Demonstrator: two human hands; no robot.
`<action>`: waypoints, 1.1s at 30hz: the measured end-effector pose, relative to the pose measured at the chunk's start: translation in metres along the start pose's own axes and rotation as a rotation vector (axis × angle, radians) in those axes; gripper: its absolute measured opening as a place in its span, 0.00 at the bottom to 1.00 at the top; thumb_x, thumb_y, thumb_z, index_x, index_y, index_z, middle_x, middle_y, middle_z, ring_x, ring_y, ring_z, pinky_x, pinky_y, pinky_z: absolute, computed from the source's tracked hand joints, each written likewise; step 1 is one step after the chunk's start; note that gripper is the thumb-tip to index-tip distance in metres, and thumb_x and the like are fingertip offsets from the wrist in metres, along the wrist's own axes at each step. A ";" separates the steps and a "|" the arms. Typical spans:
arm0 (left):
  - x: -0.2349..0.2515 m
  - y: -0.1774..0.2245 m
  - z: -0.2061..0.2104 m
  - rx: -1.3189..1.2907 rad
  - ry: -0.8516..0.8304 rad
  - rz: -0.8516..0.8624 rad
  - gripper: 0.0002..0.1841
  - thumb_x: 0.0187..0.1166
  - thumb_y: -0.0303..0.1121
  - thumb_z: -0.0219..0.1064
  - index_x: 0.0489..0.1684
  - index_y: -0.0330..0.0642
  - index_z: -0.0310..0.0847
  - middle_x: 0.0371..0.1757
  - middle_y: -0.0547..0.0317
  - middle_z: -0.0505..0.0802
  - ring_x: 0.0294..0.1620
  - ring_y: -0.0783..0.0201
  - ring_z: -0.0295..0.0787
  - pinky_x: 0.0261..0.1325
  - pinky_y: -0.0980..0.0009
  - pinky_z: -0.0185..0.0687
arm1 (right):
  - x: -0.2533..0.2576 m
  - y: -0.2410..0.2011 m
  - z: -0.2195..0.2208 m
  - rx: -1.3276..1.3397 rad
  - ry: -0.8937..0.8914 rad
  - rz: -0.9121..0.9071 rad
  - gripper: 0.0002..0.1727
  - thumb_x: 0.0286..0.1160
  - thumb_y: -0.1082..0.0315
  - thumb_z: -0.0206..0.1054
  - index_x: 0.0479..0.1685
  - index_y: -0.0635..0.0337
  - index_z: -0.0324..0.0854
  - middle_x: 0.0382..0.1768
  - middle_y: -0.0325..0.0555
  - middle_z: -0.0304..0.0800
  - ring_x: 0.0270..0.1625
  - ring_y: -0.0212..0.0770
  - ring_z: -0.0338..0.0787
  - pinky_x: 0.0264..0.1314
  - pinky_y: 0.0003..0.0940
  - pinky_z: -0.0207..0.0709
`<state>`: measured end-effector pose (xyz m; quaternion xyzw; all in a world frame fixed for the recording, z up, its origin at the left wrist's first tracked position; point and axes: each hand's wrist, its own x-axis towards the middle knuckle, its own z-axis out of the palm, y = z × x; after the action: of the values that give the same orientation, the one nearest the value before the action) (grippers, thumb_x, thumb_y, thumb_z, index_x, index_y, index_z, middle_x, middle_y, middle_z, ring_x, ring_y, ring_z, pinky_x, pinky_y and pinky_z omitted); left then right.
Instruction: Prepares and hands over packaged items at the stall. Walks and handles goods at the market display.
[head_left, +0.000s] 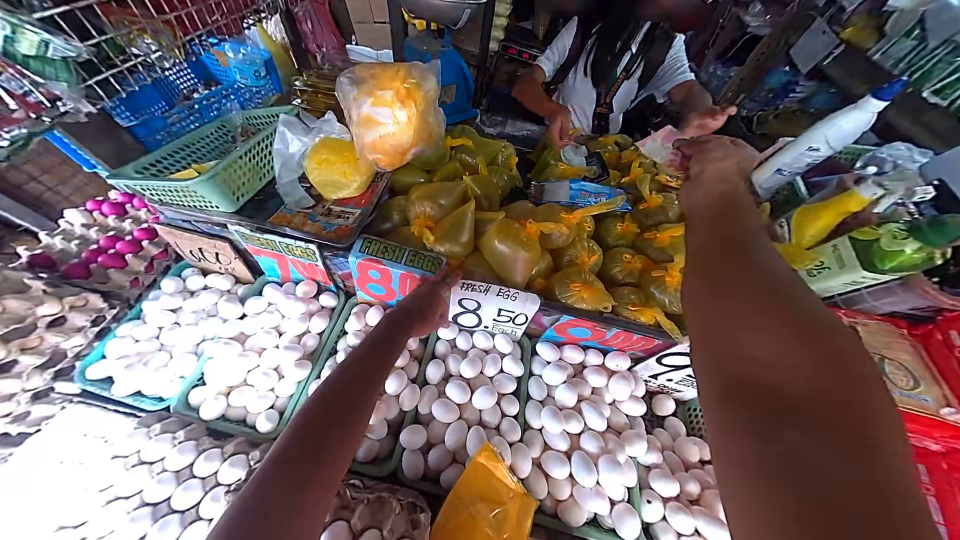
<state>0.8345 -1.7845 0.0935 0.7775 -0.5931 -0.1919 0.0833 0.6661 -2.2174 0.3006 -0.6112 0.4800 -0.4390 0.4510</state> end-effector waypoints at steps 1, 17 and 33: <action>0.000 0.000 0.000 0.008 0.008 -0.002 0.14 0.77 0.43 0.75 0.34 0.41 0.96 0.99 0.67 0.45 0.98 0.53 0.24 0.94 0.39 0.32 | 0.002 0.002 0.003 0.041 -0.006 -0.014 0.29 0.60 0.66 0.80 0.65 0.60 0.80 0.55 0.48 0.88 0.52 0.39 0.91 0.54 0.39 0.88; -0.005 0.003 0.000 0.039 0.052 -0.005 0.12 0.76 0.41 0.76 0.30 0.42 0.95 0.98 0.70 0.47 0.98 0.55 0.28 0.95 0.43 0.34 | 0.002 0.035 0.034 0.263 0.061 0.103 0.21 0.90 0.51 0.54 0.71 0.52 0.72 0.54 0.44 0.83 0.49 0.37 0.86 0.48 0.38 0.83; -0.004 0.001 0.003 -0.008 0.068 0.004 0.12 0.76 0.40 0.76 0.35 0.40 0.96 0.98 0.69 0.48 0.98 0.53 0.27 0.94 0.38 0.32 | -0.029 0.061 0.091 0.599 -0.152 0.333 0.32 0.94 0.44 0.34 0.81 0.57 0.63 0.71 0.54 0.79 0.66 0.49 0.88 0.62 0.45 0.85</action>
<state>0.8314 -1.7804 0.0922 0.7820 -0.5908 -0.1676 0.1067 0.7380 -2.1850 0.2193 -0.3959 0.3879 -0.4343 0.7101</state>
